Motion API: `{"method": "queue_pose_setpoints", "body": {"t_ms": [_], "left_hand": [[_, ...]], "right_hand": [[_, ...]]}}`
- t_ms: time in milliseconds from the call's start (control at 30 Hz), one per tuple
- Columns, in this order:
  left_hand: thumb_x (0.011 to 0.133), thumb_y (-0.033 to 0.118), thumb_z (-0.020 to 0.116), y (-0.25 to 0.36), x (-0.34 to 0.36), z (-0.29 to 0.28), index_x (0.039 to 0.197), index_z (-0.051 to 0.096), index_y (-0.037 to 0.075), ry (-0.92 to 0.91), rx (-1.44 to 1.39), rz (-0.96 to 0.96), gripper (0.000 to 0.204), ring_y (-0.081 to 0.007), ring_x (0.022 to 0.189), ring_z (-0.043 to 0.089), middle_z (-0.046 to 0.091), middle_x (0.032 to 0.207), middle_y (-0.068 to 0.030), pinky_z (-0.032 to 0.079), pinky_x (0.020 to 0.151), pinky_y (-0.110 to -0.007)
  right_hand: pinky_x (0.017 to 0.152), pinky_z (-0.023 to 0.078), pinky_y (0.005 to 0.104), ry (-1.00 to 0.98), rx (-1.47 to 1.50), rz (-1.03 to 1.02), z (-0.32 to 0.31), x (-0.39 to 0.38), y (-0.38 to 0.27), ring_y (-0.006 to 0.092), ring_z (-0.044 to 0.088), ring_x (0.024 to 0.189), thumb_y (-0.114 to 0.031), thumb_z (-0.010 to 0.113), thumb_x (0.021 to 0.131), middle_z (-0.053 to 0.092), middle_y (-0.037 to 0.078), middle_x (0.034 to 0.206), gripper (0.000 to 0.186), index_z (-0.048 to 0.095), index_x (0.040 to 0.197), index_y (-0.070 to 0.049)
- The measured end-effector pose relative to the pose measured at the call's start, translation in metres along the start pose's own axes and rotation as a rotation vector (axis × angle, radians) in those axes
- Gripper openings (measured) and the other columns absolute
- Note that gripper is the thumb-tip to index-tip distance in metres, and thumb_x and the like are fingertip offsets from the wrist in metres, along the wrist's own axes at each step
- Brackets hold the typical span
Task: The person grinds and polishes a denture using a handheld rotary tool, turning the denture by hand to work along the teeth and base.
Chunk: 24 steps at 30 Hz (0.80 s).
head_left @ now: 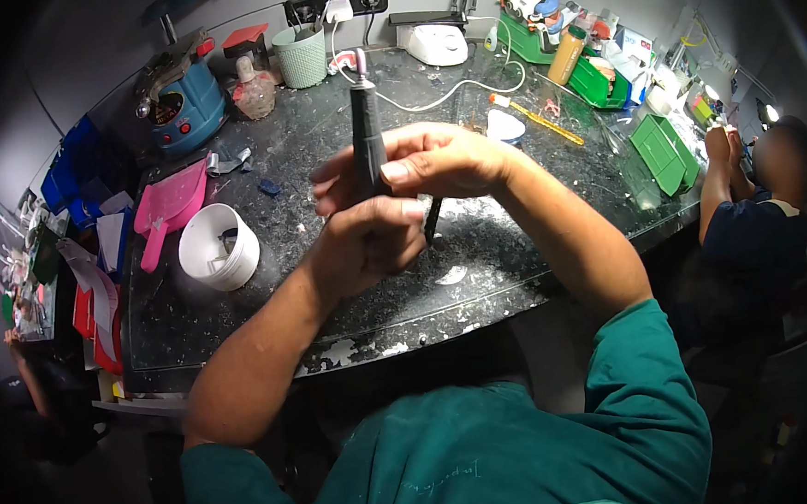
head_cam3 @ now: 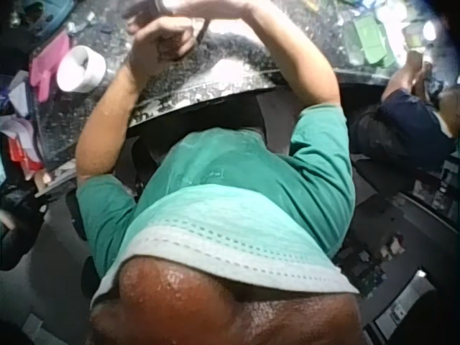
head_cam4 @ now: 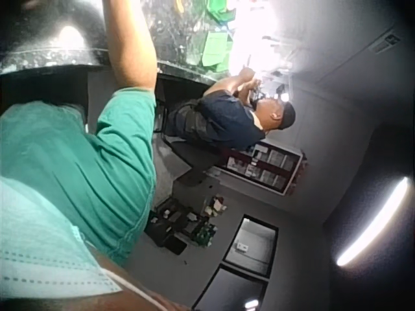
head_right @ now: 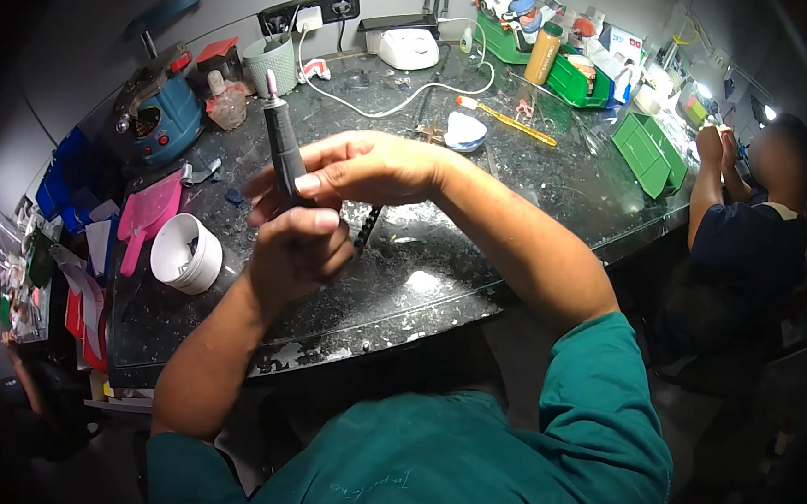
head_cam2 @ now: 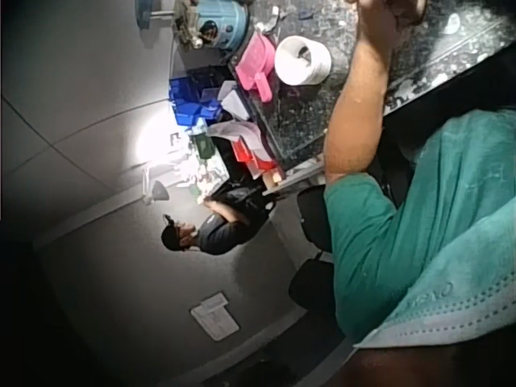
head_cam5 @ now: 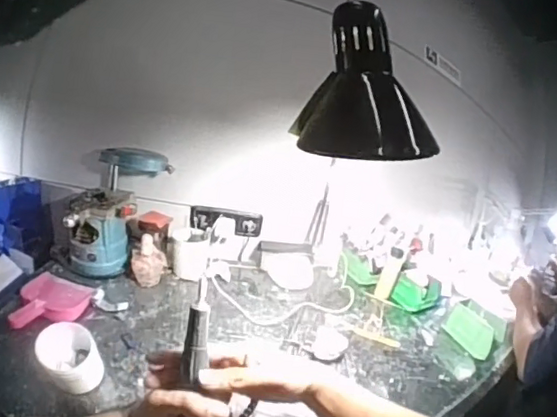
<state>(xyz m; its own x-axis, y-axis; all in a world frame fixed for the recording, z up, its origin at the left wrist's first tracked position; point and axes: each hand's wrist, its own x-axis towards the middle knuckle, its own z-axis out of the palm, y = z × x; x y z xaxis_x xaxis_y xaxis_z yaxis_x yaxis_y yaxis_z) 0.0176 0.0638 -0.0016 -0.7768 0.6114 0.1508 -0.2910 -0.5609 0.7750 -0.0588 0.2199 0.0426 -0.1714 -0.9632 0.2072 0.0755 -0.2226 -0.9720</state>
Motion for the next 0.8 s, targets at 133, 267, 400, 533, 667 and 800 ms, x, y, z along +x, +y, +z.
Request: {"method": "queue_pose_setpoints", "body": {"t_ms": [133,267,400,533,667,800], "left_hand": [[0.086,0.014,0.059,-0.003,-0.001,-0.007,0.066,0.047,0.014,-0.004,-0.084,0.023,0.023,-0.0064,0.036,0.027,0.030,0.047,0.0068,0.028,0.038,-0.023],[0.091,0.015,0.055,0.000,0.005,0.016,0.069,0.044,0.014,0.449,0.182,0.093,0.024,-0.0047,0.039,0.030,0.034,0.053,0.0078,0.024,0.038,-0.023],[0.091,0.015,0.055,-0.012,0.006,0.011,0.070,0.046,0.013,0.591,0.367,0.220,0.023,-0.0045,0.039,0.031,0.035,0.053,0.0080,0.024,0.038,-0.023],[0.089,0.015,0.059,-0.010,0.010,0.008,0.073,0.048,0.013,0.579,0.300,0.202,0.019,-0.0034,0.040,0.032,0.037,0.054,0.0082,0.024,0.038,-0.022],[0.088,0.012,0.062,-0.015,0.010,0.007,0.076,0.049,0.011,0.574,0.337,0.170,0.018,-0.0025,0.041,0.033,0.038,0.054,0.0075,0.026,0.038,-0.020],[0.089,0.013,0.061,-0.014,0.008,0.005,0.079,0.051,0.010,0.547,0.304,0.164,0.015,-0.0021,0.041,0.033,0.039,0.054,0.0072,0.026,0.038,-0.020]], "right_hand": [[0.104,0.042,0.0356,0.166,-0.004,-0.095,0.002,0.002,0.021,0.0234,0.058,0.116,-0.020,0.060,0.095,0.063,0.018,0.121,0.038,0.058,0.123,0.005],[0.092,0.048,0.0295,0.418,-0.097,-0.068,0.014,-0.002,0.014,0.0161,0.063,0.100,-0.020,0.063,0.094,0.068,0.010,0.106,0.031,0.063,0.115,0.003],[0.080,0.048,0.0261,0.562,-0.177,-0.077,0.024,0.003,0.020,0.0093,0.060,0.088,-0.021,0.065,0.093,0.067,0.003,0.094,0.024,0.067,0.103,0.000],[0.086,0.049,0.0261,0.715,-0.406,-0.265,0.008,0.011,0.013,0.0103,0.064,0.093,-0.031,0.063,0.094,0.070,0.006,0.096,0.031,0.067,0.107,-0.003],[0.087,0.054,0.0296,0.803,-0.124,-0.376,0.003,0.021,-0.001,0.0199,0.068,0.099,-0.031,0.063,0.093,0.070,0.013,0.102,0.036,0.063,0.115,-0.002],[0.078,0.057,0.0301,0.852,-0.108,-0.254,0.005,0.023,-0.006,0.0219,0.072,0.088,-0.030,0.066,0.091,0.071,0.015,0.098,0.035,0.061,0.114,-0.005]]}}
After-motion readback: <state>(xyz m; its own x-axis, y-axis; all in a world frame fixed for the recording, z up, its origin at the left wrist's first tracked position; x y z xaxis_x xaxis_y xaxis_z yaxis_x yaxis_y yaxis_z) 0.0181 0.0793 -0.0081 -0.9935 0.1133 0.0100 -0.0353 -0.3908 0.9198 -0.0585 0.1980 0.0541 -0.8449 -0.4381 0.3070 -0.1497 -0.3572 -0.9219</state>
